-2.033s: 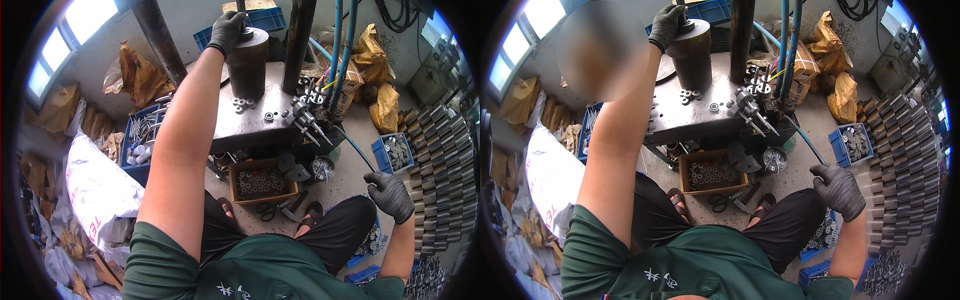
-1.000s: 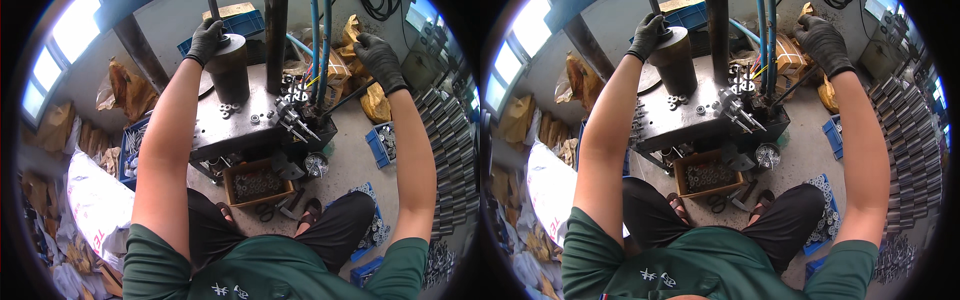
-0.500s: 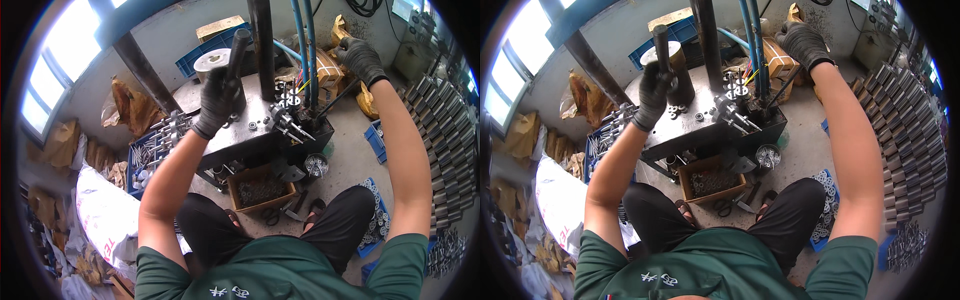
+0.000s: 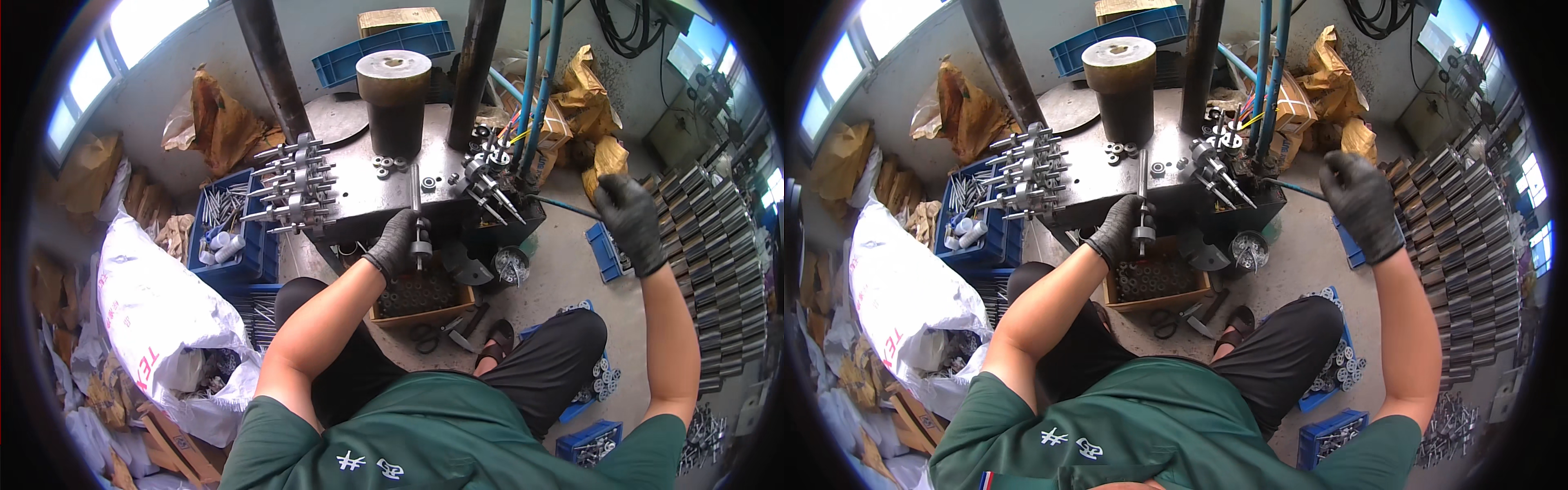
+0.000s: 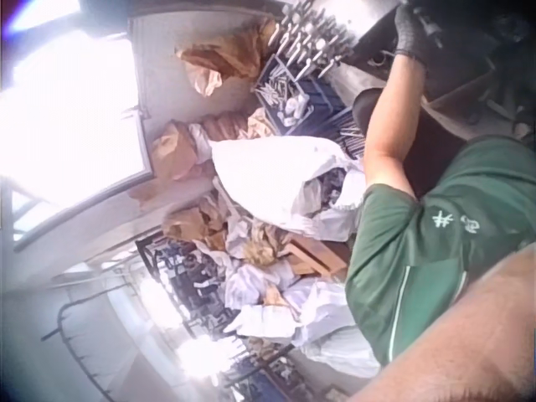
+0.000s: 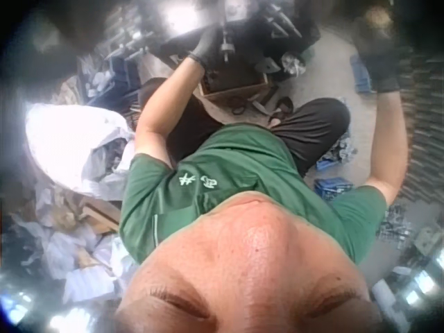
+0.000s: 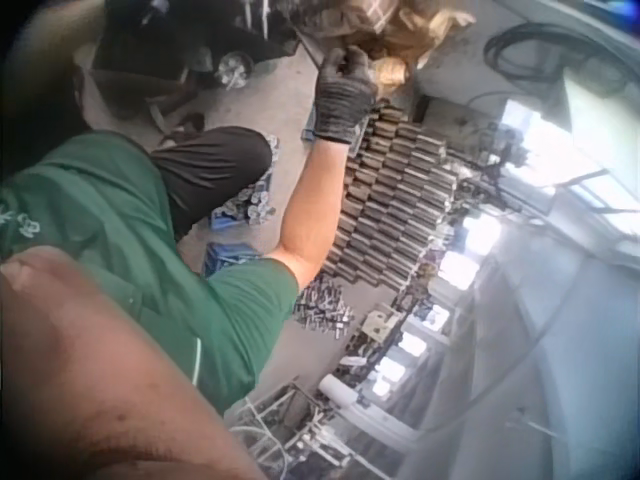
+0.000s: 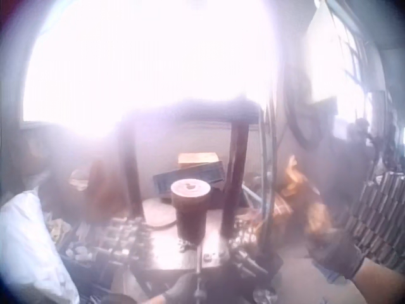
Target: Using a manual press machine to assemble metal components into a shaft assembly.
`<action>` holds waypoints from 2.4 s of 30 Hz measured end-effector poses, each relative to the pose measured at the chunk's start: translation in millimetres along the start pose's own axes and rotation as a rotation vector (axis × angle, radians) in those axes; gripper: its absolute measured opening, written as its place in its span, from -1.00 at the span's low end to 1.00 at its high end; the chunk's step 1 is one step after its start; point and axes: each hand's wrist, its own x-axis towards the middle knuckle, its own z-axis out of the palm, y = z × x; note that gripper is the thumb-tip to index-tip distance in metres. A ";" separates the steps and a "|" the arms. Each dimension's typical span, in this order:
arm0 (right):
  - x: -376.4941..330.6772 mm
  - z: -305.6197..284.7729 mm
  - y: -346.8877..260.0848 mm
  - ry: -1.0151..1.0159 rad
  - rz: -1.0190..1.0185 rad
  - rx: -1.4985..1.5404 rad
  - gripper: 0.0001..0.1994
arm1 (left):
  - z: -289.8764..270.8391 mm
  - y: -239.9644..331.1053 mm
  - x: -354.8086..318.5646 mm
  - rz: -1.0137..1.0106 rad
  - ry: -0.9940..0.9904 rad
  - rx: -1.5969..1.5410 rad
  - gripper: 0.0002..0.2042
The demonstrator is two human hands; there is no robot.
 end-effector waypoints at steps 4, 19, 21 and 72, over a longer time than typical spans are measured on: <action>-40.9 6.1 -62.5 -0.009 -0.287 -0.181 -0.77 | 4.8 11.7 -3.9 -0.021 -0.014 -0.081 -0.89; -133.8 245.5 -121.7 -0.300 0.154 0.912 -0.52 | 1.4 -57.5 -51.1 0.438 -0.207 0.359 -0.64; -136.4 248.1 -121.0 -0.361 0.086 0.832 -0.49 | 8.9 -40.3 -64.9 0.439 -0.219 0.321 -0.64; -118.4 238.0 -99.7 -0.582 0.999 2.293 -0.66 | 5.4 -18.0 -94.1 1.443 -0.714 1.700 -0.49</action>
